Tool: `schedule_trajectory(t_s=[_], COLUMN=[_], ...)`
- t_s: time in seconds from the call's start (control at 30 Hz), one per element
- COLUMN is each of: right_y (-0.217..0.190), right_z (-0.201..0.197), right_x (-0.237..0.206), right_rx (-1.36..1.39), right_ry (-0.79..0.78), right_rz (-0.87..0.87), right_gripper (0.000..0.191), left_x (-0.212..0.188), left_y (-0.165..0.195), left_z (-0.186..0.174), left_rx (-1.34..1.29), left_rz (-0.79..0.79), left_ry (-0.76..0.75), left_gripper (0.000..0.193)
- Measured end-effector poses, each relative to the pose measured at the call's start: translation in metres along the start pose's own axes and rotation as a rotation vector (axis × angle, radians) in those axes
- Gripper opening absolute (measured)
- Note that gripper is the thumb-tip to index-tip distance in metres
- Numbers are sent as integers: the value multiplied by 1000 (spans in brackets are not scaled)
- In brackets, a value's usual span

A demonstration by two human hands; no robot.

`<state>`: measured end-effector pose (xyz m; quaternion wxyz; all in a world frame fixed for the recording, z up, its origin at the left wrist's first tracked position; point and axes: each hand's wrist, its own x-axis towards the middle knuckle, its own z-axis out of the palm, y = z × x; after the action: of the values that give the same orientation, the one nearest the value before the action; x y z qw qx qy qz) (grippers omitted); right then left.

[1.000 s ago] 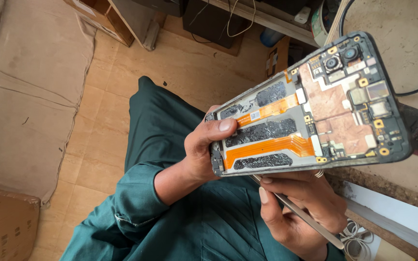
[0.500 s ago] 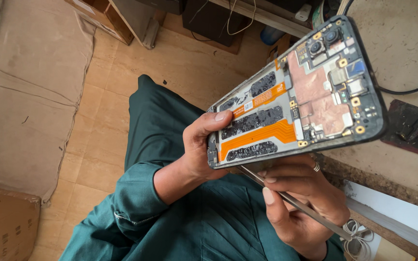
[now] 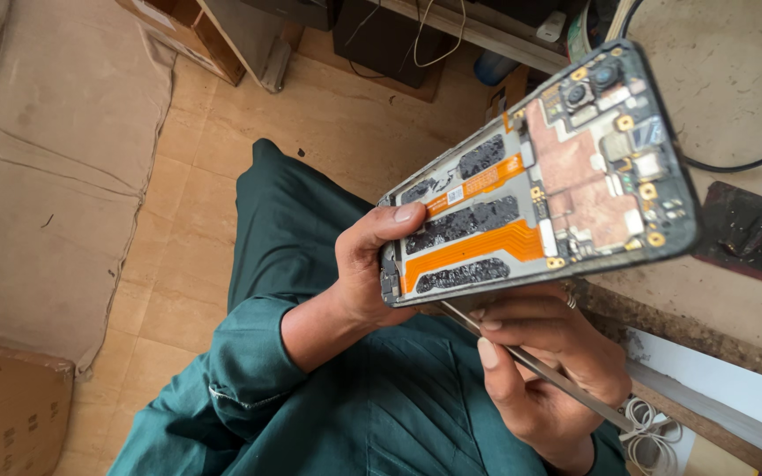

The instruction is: The person works on an opened smartphone, detaching the old battery and setting it on the workbench. They unbox a new replacement battery from its retail packaging, then use a soldering iron on the phone and pry along its edge with a metal tool while holding the phone on their lap.

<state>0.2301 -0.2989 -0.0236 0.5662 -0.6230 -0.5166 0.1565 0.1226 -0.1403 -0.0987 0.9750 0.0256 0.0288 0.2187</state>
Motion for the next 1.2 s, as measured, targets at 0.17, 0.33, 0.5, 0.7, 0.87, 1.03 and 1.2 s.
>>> schedule_trajectory(t_s=[0.17,0.33,0.5,0.7,0.87,1.03,1.2], right_y=[12,29,40,53,32,23,31], right_z=[2,-6,-5,1,-1,0,0], right_x=[-6,-17,-25,-12,-2,13,8], right_rx=[264,418,412,100,-81,-78,-142], right_ry=[238,392,461,629,393,252,294], right_rz=[-83,-147,-194,-374,-258,-178,-162], right_gripper=[10,17,26,41,47,55,51], left_x=[4,5,7,21,28,37,40], left_y=[-1,-1,-3,-14,-30,-42,-48], left_z=[8,21,27,34,45,46,41], left_rx=[8,43,72,100,112,95,79], left_rz=[42,38,41,113,99,63,54], left_ry=[27,-6,-15,-8,10,103,134], left_gripper=[53,63,66,57,54,52,49])
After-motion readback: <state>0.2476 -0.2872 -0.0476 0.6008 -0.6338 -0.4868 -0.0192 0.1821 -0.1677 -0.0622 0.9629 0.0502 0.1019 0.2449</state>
